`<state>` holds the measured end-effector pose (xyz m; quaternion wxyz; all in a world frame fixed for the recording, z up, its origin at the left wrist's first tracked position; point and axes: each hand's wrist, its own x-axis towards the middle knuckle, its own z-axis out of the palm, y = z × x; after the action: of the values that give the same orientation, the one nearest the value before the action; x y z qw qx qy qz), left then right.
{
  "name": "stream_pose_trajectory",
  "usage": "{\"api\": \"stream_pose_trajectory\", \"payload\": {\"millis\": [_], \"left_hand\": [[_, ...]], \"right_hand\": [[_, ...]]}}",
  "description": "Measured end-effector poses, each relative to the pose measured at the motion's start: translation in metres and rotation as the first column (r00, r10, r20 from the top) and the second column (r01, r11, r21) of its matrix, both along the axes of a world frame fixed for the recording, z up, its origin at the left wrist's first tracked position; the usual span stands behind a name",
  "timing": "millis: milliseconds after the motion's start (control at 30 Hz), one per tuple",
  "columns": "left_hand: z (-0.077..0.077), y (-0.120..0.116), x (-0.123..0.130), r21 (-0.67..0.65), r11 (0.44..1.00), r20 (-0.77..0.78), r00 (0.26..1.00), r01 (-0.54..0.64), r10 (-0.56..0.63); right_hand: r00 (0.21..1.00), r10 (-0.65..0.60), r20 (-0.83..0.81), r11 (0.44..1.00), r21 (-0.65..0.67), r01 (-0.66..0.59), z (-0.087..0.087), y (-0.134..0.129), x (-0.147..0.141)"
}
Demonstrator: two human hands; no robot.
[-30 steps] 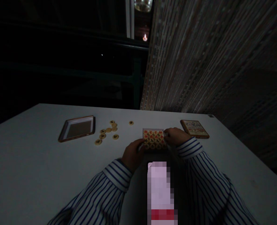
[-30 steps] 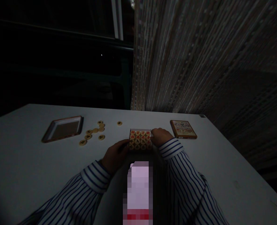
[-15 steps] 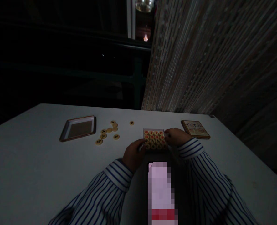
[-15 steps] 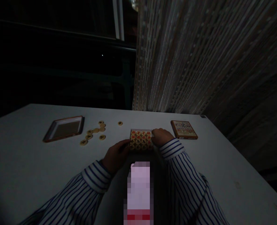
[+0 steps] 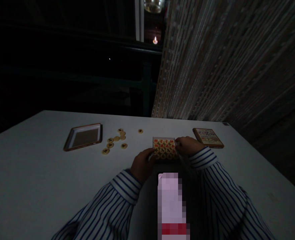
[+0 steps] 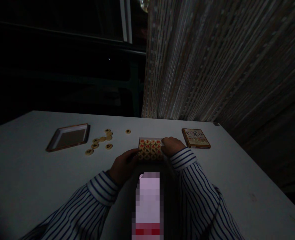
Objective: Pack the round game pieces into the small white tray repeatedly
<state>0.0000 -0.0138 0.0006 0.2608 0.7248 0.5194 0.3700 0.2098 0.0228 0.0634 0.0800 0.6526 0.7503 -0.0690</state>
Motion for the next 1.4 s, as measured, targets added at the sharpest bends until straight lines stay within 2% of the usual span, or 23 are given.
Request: {"api": "stream_pose_trajectory", "payload": {"millis": [200,433,600,800,1000,1167,1400], "left_hand": [[0.001,0.000,0.000,-0.016,1.000,-0.004,1.000,0.001,-0.001],[-0.002,0.002,-0.001,-0.012,1.000,0.077,0.997,0.011,-0.010],[-0.005,0.003,-0.003,0.001,1.000,0.118,0.993,-0.023,0.022],[0.003,0.001,-0.006,-0.001,0.996,0.140,0.986,-0.089,0.088],[0.009,0.001,-0.013,0.002,0.994,0.183,0.977,-0.108,0.106],[0.019,0.001,-0.028,0.028,0.993,0.142,0.984,-0.117,0.112],[0.032,0.003,-0.071,0.091,0.980,0.024,0.984,-0.176,0.175]], "right_hand": [[1.000,-0.005,0.003,1.000,-0.011,0.005,0.002,-0.001,-0.001],[1.000,0.004,0.028,0.998,0.068,-0.006,0.005,-0.003,-0.002],[1.000,0.006,-0.022,0.997,0.083,-0.005,0.012,-0.007,-0.005],[0.999,0.003,-0.054,0.997,0.077,0.002,0.020,-0.013,-0.011],[0.994,0.074,-0.083,0.988,0.142,-0.062,0.028,-0.019,-0.018],[0.988,0.119,-0.095,0.973,0.210,-0.097,0.034,-0.025,-0.027],[0.973,0.193,-0.130,0.957,0.244,-0.157,0.036,-0.033,-0.053]]}}
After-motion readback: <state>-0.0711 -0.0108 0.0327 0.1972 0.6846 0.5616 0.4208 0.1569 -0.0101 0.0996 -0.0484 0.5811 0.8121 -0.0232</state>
